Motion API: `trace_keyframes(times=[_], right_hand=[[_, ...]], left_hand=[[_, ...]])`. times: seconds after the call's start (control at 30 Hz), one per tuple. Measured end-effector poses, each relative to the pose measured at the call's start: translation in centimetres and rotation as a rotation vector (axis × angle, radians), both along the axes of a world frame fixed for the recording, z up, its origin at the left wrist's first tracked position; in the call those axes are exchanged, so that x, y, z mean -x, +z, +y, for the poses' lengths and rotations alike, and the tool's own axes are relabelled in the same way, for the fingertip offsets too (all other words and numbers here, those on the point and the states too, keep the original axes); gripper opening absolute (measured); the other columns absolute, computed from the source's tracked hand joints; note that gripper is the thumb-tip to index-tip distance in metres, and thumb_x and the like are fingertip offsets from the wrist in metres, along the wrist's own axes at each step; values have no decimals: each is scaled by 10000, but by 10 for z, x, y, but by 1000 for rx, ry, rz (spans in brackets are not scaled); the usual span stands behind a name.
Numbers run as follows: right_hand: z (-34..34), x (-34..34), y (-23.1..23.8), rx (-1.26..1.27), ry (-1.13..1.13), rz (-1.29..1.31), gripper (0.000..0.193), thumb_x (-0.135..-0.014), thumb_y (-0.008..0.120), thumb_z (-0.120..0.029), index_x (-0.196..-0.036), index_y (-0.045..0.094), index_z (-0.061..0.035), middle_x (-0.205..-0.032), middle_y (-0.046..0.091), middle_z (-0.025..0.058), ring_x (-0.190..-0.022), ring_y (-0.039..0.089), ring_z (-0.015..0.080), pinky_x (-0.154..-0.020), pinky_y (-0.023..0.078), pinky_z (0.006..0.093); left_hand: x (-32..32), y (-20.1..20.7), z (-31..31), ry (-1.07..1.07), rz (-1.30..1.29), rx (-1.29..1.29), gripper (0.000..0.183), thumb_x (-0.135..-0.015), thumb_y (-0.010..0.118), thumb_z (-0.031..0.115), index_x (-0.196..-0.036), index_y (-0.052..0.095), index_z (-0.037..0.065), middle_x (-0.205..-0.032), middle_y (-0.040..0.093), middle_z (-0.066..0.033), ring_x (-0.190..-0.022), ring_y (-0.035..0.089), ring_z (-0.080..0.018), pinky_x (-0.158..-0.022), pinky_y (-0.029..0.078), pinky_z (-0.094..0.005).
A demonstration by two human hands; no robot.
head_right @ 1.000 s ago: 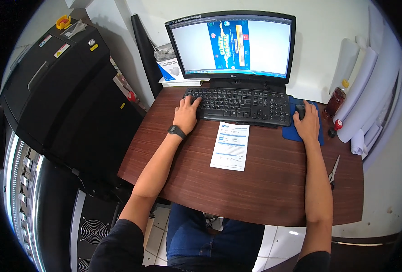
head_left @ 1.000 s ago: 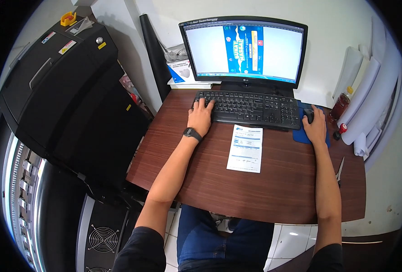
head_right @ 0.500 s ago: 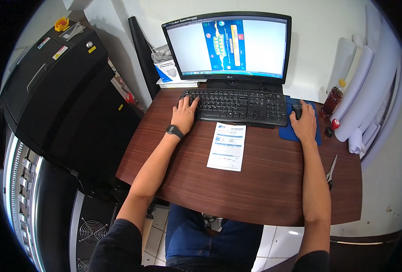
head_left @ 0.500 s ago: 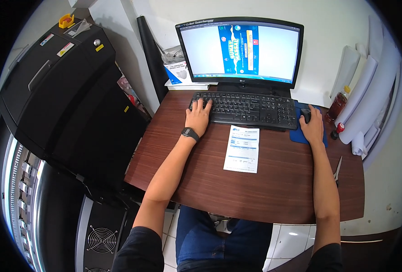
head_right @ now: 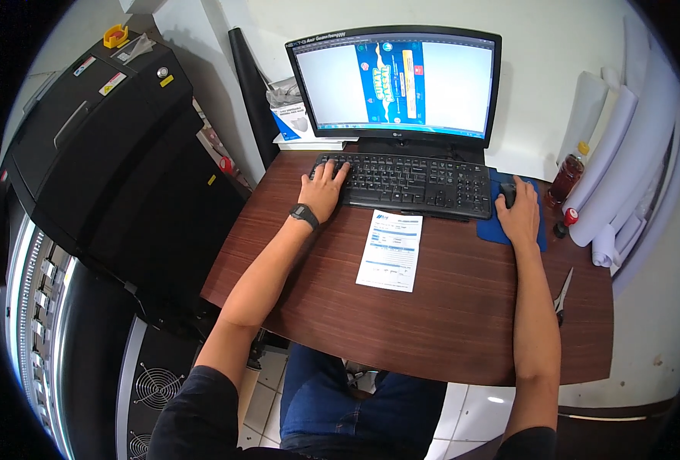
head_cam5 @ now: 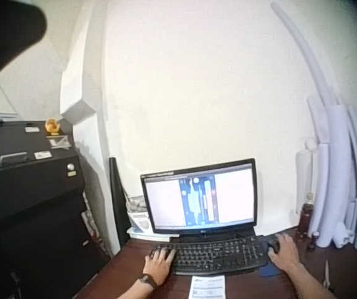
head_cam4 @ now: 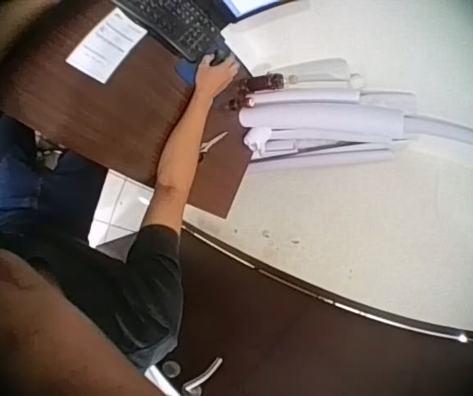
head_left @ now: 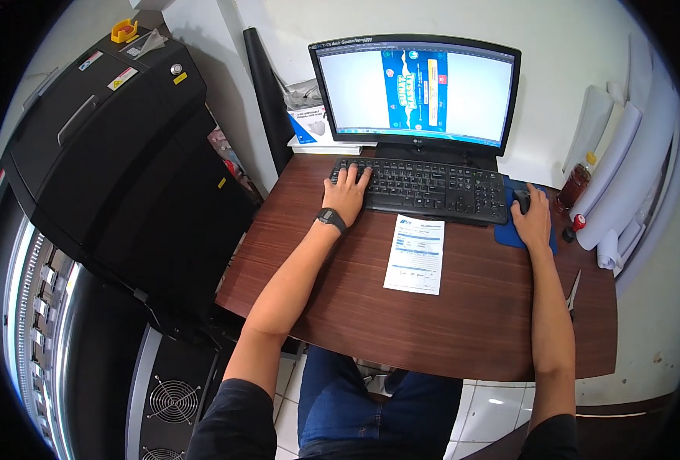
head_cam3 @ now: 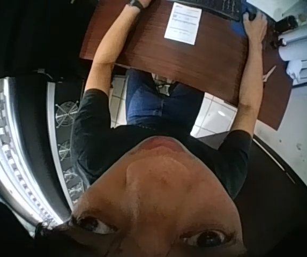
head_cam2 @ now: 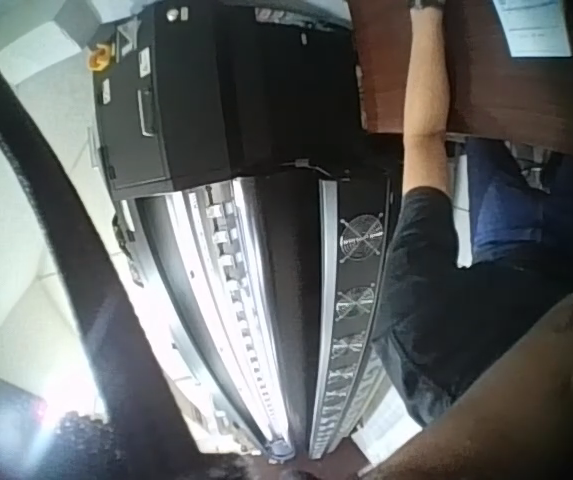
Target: Use computer software and physical documents to process or design print orders.
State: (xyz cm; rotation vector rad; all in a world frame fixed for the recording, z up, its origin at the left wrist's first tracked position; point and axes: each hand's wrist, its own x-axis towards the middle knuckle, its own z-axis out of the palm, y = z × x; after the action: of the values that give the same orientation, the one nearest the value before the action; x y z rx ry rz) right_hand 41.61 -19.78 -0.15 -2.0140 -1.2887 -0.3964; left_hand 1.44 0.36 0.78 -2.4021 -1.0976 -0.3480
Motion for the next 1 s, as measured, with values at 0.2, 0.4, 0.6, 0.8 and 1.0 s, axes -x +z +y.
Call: trace_keyframes(times=[0.2,0.4,0.6,0.8,1.0], right_hand=[[-1,0,0,-22,11,-3,570,-870,673,-252,-1374,564,-9,-1246,596,216,-1180,574,406,-995,485,483],[-3,-5,-3,-26,16,-13,570,-867,675,-247,-1371,565,-3,-1245,597,217,-1175,573,407,-990,489,484],[0,-2,-2,-35,13,-23,575,-868,672,-251,-1376,563,-4,-1242,598,207,-1172,572,402,-986,490,484],[-1,-3,-2,-23,-2,-10,577,-872,664,-259,-1382,563,-8,-1247,597,196,-1182,570,391,-992,489,478],[1,-2,-2,-45,4,1,579,-870,664,-254,-1386,558,-15,-1242,597,193,-1176,571,389,-990,487,479]], left_hand=[[1,13,-1,6,-38,205,641,-915,619,74,-1525,455,182,-1510,447,-185,-1341,491,-367,-998,518,-533],[-6,13,-9,64,43,251,614,-911,628,65,-1498,496,181,-1485,456,-175,-1341,486,-364,-991,518,-526],[-1,-1,-4,45,-173,115,619,-922,598,54,-1515,482,191,-1511,429,-179,-1342,486,-361,-984,512,-564],[-4,18,-3,47,1,267,647,-922,593,52,-1536,440,190,-1535,409,-188,-1378,457,-368,-1006,499,-574],[-3,2,-2,49,-22,86,624,-945,568,70,-1539,430,200,-1547,403,-187,-1387,448,-368,-1018,494,-568]])
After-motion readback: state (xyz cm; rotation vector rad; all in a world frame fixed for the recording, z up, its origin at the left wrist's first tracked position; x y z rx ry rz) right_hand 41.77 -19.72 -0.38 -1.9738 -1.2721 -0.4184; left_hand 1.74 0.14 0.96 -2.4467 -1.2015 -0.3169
